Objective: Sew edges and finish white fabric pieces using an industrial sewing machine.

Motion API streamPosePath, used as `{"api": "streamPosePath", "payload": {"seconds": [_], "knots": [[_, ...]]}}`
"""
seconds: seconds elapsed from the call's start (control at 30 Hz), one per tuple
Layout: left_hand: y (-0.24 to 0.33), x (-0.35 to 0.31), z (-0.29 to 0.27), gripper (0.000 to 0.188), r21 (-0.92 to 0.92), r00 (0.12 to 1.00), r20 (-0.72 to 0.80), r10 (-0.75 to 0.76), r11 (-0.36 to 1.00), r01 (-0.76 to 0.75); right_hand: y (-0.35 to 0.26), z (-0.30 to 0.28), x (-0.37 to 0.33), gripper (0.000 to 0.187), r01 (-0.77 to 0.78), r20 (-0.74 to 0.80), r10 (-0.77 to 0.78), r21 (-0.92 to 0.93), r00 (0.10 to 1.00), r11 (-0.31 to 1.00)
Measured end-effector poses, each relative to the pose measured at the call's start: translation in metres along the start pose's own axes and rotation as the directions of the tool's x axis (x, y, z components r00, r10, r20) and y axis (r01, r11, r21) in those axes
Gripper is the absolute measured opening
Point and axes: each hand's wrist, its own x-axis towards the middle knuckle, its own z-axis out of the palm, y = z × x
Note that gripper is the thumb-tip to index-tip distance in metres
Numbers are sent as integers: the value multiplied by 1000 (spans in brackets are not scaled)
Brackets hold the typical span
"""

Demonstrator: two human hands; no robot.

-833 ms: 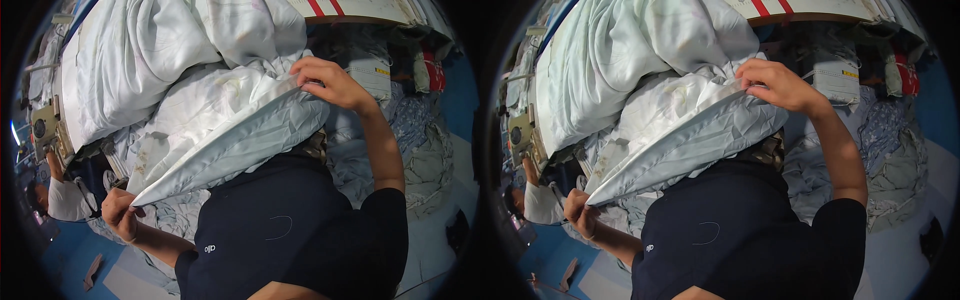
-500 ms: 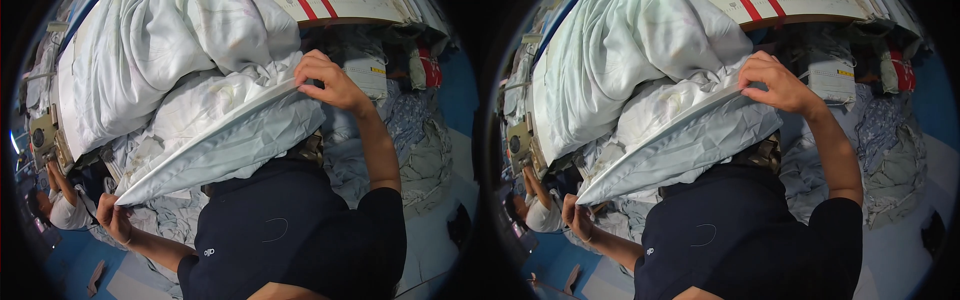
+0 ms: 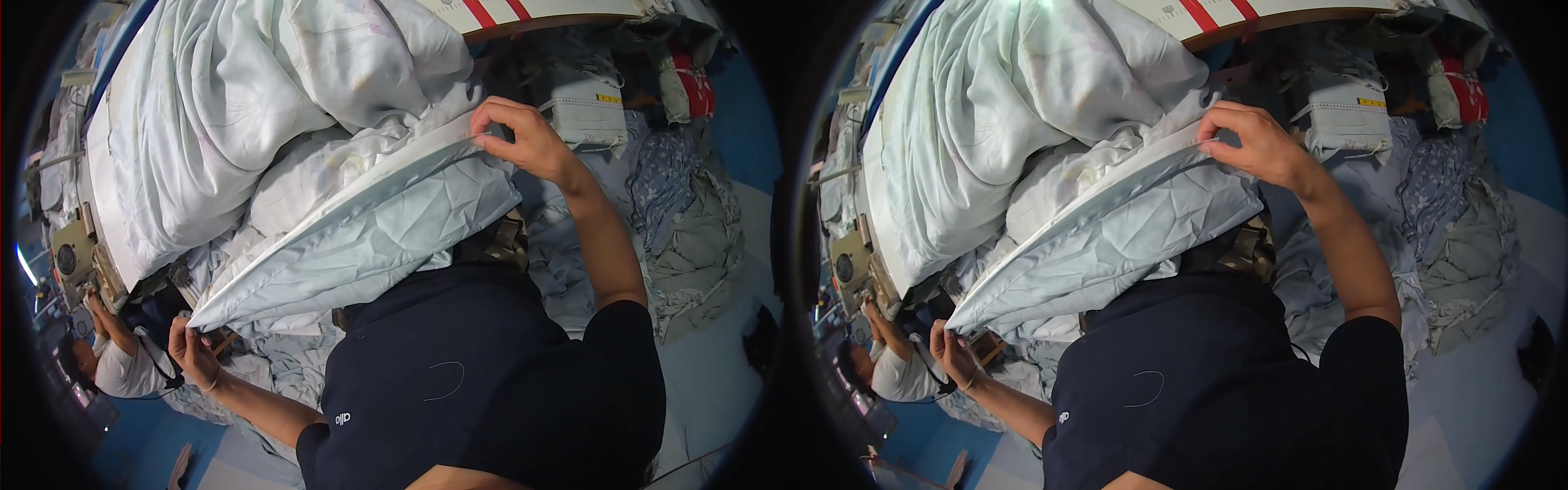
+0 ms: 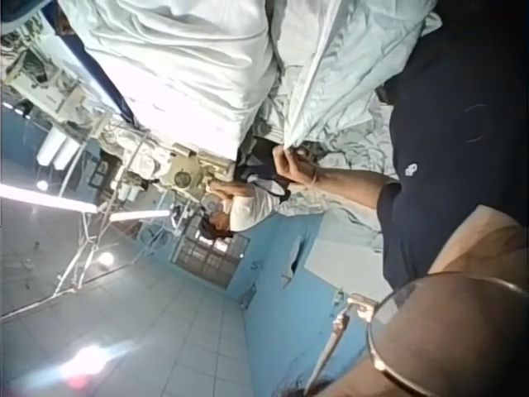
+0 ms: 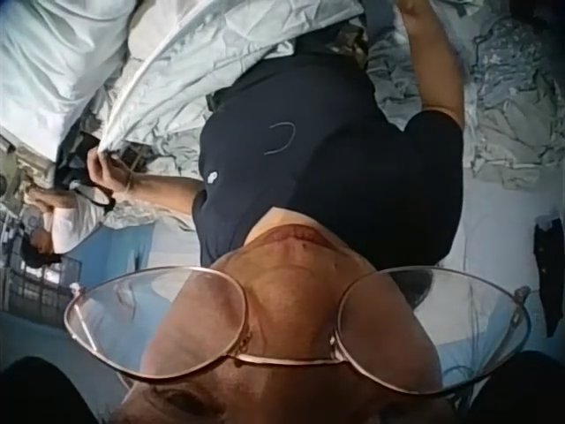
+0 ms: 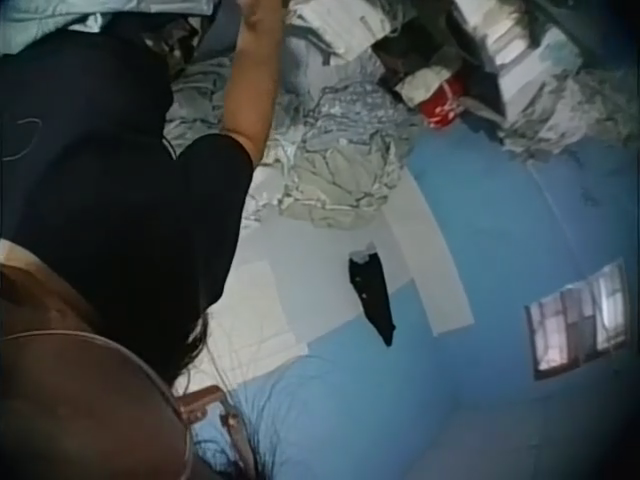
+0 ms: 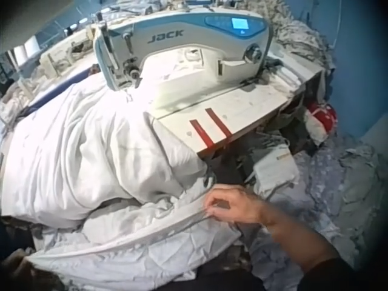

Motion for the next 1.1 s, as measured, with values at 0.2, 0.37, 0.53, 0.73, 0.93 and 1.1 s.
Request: {"api": "streamPosePath", "payload": {"seconds": [0.2, 0.37, 0.53, 0.73, 0.93, 1.1], "knots": [[-19, 5, -6, 12, -40, 1000, -27, 12, 999, -13, 6, 12, 0, 8, -134, -96, 180, 366, 979, 921], [-34, 10, -12, 12, -82, 998, -44, -49, 996, 45, -3, 15, 1, 17, -121, -129, 250, 614, 959, 780], [-88, 25, -13, 8, -104, 983, -83, -166, 982, 157, -31, 19, 2, 28, -66, -203, 236, 608, 950, 791], [-83, 79, 46, 28, 589, 931, -113, -348, 731, 345, -75, 37, 15, 33, -17, -297, 78, 201, 952, 979], [73, 59, 228, 41, 80, 948, 298, 115, 986, -145, -112, 38, 21, 36, 123, -281, -156, -130, 947, 984], [104, 45, 332, 35, -280, 837, 484, 254, 952, -126, -130, 39, 23, 37, 125, -293, -190, -226, 937, 966]]}}
